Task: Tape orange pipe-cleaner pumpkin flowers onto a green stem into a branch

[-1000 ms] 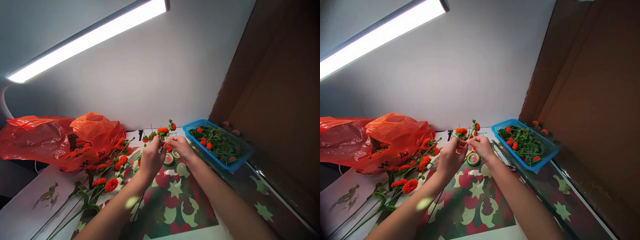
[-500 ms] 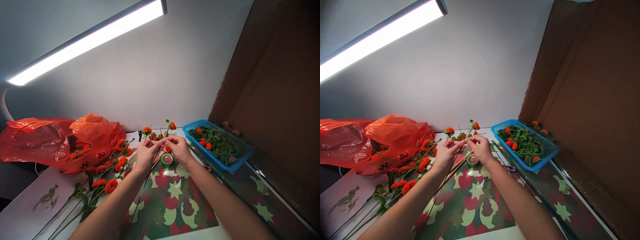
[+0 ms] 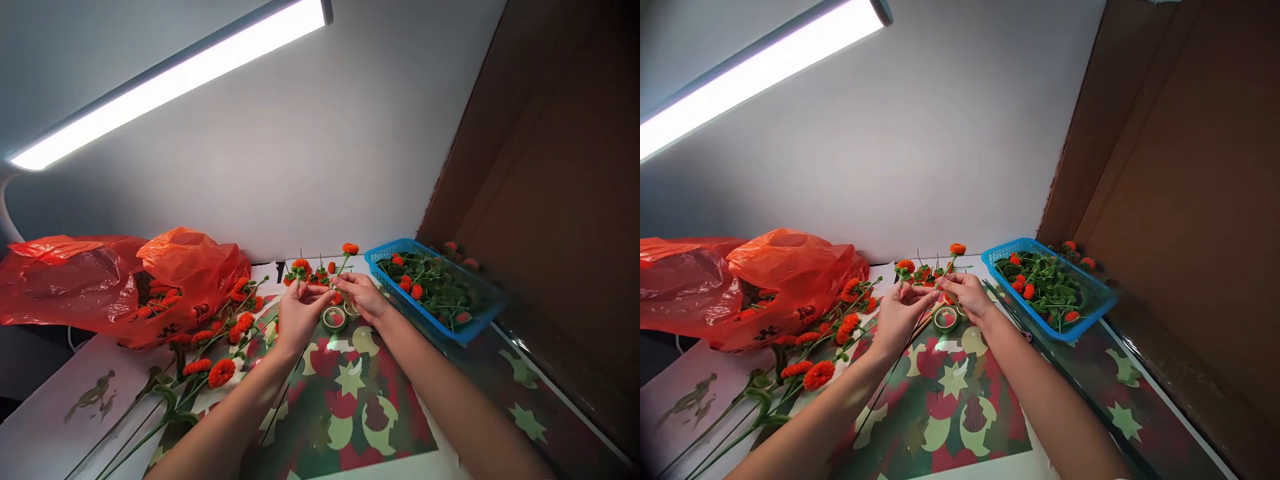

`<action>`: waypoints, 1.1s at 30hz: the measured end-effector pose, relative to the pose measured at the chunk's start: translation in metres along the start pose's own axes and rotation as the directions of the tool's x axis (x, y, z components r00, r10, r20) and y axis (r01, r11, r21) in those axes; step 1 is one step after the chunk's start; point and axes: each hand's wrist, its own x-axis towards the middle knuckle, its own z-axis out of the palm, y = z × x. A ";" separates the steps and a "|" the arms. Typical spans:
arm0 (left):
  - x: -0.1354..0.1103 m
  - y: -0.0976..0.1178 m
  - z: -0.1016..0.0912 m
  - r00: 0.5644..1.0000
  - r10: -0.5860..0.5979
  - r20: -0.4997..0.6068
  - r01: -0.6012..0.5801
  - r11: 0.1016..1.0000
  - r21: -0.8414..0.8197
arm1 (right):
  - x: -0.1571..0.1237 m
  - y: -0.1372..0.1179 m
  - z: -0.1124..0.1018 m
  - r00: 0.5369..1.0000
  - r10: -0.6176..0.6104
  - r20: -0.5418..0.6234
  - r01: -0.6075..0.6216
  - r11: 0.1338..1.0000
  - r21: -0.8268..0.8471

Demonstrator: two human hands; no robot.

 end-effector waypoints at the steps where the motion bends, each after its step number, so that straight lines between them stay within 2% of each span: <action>1: 0.000 -0.001 0.000 0.999 0.048 0.000 -0.047 0.996 0.073 | 0.000 -0.001 0.001 1.000 -0.006 -0.006 0.006 1.000 -0.018; 5: -0.001 -0.002 -0.002 0.981 0.195 -0.018 -0.183 0.945 0.273 | -0.001 0.000 0.005 0.999 -0.014 -0.051 0.011 0.998 -0.063; 8: -0.001 0.000 -0.003 0.976 0.218 0.009 -0.210 0.927 0.312 | -0.003 0.001 0.009 0.992 -0.050 -0.112 0.040 0.995 -0.088; 10: -0.001 0.004 -0.003 0.980 0.199 0.024 -0.198 0.943 0.267 | -0.004 0.001 0.012 0.987 -0.081 -0.141 0.068 0.993 -0.095; 12: 0.000 0.009 -0.002 0.992 0.120 0.025 -0.122 0.984 0.128 | -0.005 0.001 0.013 0.987 -0.095 -0.127 0.085 0.993 -0.079; 14: 0.002 0.013 0.000 0.999 -0.016 0.038 0.018 0.998 -0.067 | -0.005 0.002 0.015 0.990 -0.110 -0.084 0.108 0.994 -0.036; 18: 0.004 0.014 0.002 0.951 -0.277 0.137 0.308 0.872 -0.381 | -0.006 0.006 0.016 0.996 -0.092 0.012 0.090 0.992 0.090; 21: 0.003 0.010 0.005 0.921 -0.352 0.169 0.389 0.795 -0.465 | -0.007 0.008 0.017 0.997 -0.047 0.066 0.035 0.984 0.173; 24: 0.000 0.007 0.007 0.932 -0.321 0.166 0.361 0.815 -0.453 | -0.008 0.008 0.015 0.991 0.007 0.133 -0.036 0.975 0.219; 26: -0.002 0.005 0.007 0.963 -0.238 0.128 0.269 0.881 -0.389 | -0.007 0.006 0.012 0.987 0.019 0.160 -0.052 0.977 0.205; 29: -0.003 0.003 0.006 0.993 -0.095 0.065 0.109 0.956 -0.271 | -0.006 0.002 0.008 0.988 0.019 0.155 -0.033 0.995 0.094; 33: -0.001 0.002 0.004 0.996 -0.082 0.025 0.084 0.985 -0.152 | -0.008 -0.004 0.007 0.988 0.041 0.147 -0.031 0.997 -0.073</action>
